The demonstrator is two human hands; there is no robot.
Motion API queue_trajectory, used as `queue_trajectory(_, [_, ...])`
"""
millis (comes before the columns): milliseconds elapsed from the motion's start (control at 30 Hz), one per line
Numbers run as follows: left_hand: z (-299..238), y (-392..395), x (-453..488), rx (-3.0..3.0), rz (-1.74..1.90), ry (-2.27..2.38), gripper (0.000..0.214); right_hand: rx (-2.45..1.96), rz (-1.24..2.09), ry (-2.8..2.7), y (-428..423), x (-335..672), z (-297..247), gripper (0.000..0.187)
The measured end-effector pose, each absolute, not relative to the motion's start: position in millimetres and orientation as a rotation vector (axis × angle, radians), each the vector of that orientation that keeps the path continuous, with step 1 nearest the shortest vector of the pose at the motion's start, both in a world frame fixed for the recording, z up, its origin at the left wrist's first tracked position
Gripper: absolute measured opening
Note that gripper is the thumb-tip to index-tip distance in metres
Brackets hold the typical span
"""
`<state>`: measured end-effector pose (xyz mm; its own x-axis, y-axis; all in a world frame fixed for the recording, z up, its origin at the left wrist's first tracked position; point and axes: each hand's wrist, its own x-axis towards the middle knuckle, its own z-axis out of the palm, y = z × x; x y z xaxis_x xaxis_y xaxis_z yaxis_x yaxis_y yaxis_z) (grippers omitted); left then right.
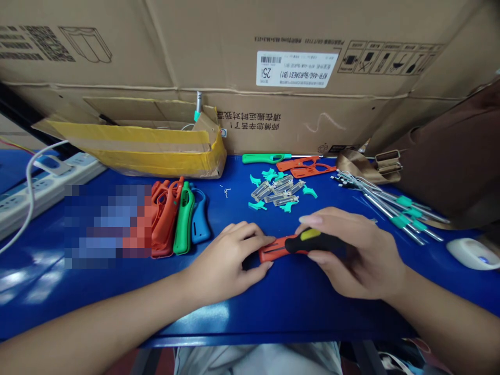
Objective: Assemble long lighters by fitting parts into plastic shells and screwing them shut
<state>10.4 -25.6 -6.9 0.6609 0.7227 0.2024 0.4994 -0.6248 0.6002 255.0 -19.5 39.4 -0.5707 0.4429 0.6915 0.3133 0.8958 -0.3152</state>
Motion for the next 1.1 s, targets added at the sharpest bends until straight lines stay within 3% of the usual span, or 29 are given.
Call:
queue_trajectory(100, [-6.6,-25.3,10.2,2.369,0.577,0.945,0.035,-0.569,0.083,-2.225,-19.1,255.1,40.5,0.056])
queue_trajectory(267, [-6.6,-25.3,10.6,2.355,0.596,0.935,0.032,-0.535,0.342,-2.177,-21.0,254.7,35.3,0.071])
queue_trajectory(500, [-7.5,-25.6,10.4,2.375,0.592,0.95,0.031,-0.578,-0.016,-2.26,-19.9,255.0,47.1,0.054])
queue_trajectory(733, [-7.7,-25.9,10.0,2.38,0.602,0.941,0.03,-0.512,0.266,-2.222,-20.4,255.2,39.4,0.067])
queue_trajectory(867, [-7.4,-25.5,10.2,2.393,0.612,0.948,0.031,-0.523,0.076,-2.249,-19.0,254.9,43.2,0.05])
queue_trajectory(967, [-7.0,-25.2,10.5,2.388,0.605,0.946,0.03,-0.567,-0.007,-2.263,-18.9,256.2,44.9,0.048])
queue_trajectory(1100, [-6.9,-25.7,10.5,2.375,0.606,0.936,0.03,-0.535,0.249,-2.239,-20.0,256.0,39.8,0.061])
